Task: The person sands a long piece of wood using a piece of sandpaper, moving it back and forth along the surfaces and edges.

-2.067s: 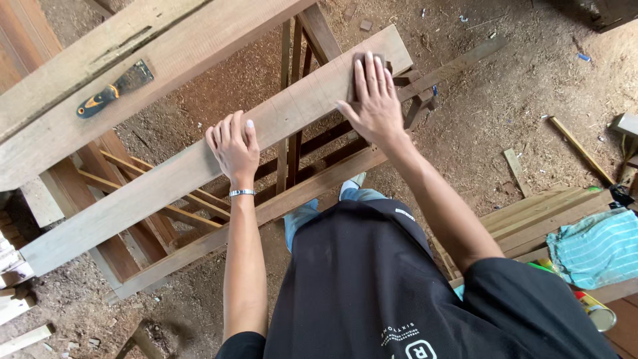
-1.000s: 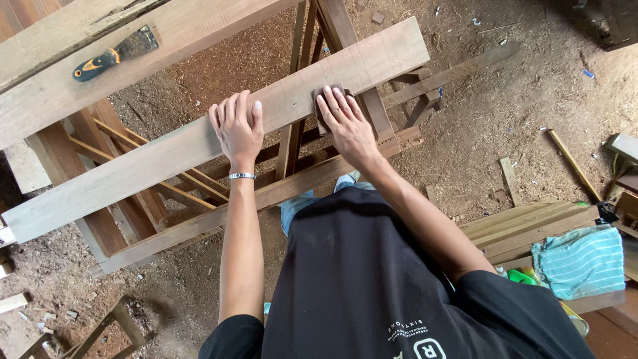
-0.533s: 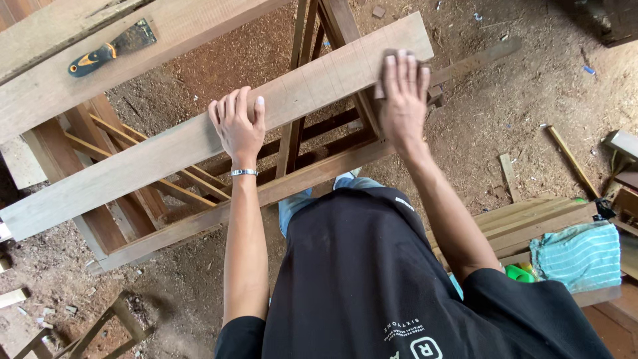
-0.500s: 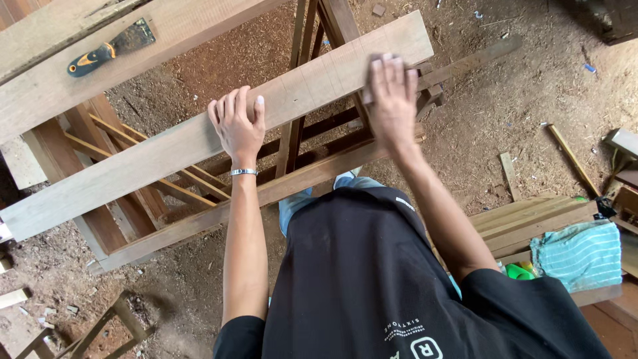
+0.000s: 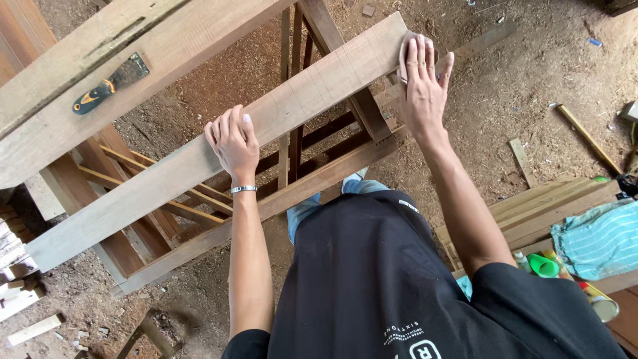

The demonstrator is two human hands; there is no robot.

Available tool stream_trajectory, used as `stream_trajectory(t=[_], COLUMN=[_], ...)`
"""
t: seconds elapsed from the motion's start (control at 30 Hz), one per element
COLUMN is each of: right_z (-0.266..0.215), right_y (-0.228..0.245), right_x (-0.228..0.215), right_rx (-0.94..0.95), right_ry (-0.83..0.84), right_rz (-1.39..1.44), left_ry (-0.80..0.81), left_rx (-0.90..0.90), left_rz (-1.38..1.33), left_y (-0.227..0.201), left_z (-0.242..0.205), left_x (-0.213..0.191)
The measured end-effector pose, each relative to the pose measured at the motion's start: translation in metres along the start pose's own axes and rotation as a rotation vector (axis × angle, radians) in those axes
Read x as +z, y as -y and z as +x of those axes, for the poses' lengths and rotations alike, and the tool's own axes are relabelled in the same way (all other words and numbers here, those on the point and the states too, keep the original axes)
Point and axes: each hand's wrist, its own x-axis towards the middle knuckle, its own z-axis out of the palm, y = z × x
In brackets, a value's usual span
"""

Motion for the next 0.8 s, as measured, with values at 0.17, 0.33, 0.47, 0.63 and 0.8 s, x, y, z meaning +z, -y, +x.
stream_trajectory(t=[0.17,0.33,0.47,0.63,0.8], right_z=[-0.015,-0.031,-0.012,-0.023,-0.018], right_y=[0.039,0.039,0.023,0.048,0.021], right_x=[0.014,-0.021,-0.028,-0.013,-0.027], right_rx=[-0.139,-0.234,-0.052,-0.190,-0.187], right_ry=[0.038,0.045,0.124,0.062,-0.004], right_rz=[-0.479,-0.518,-0.352,-0.527,-0.826], left_ry=[0.004,0.006,-0.003,0.006,-0.020], left_rx=[0.004,0.003,-0.001,0.005,0.018], left_rz=[-0.002,0.009,0.010,0.014,0.006], left_y=[0.002,0.002,0.003,0.004,0.009], left_z=[0.000,-0.002,-0.003,-0.005,-0.002], left_x=[0.004,0.003,0.005,0.005,0.010])
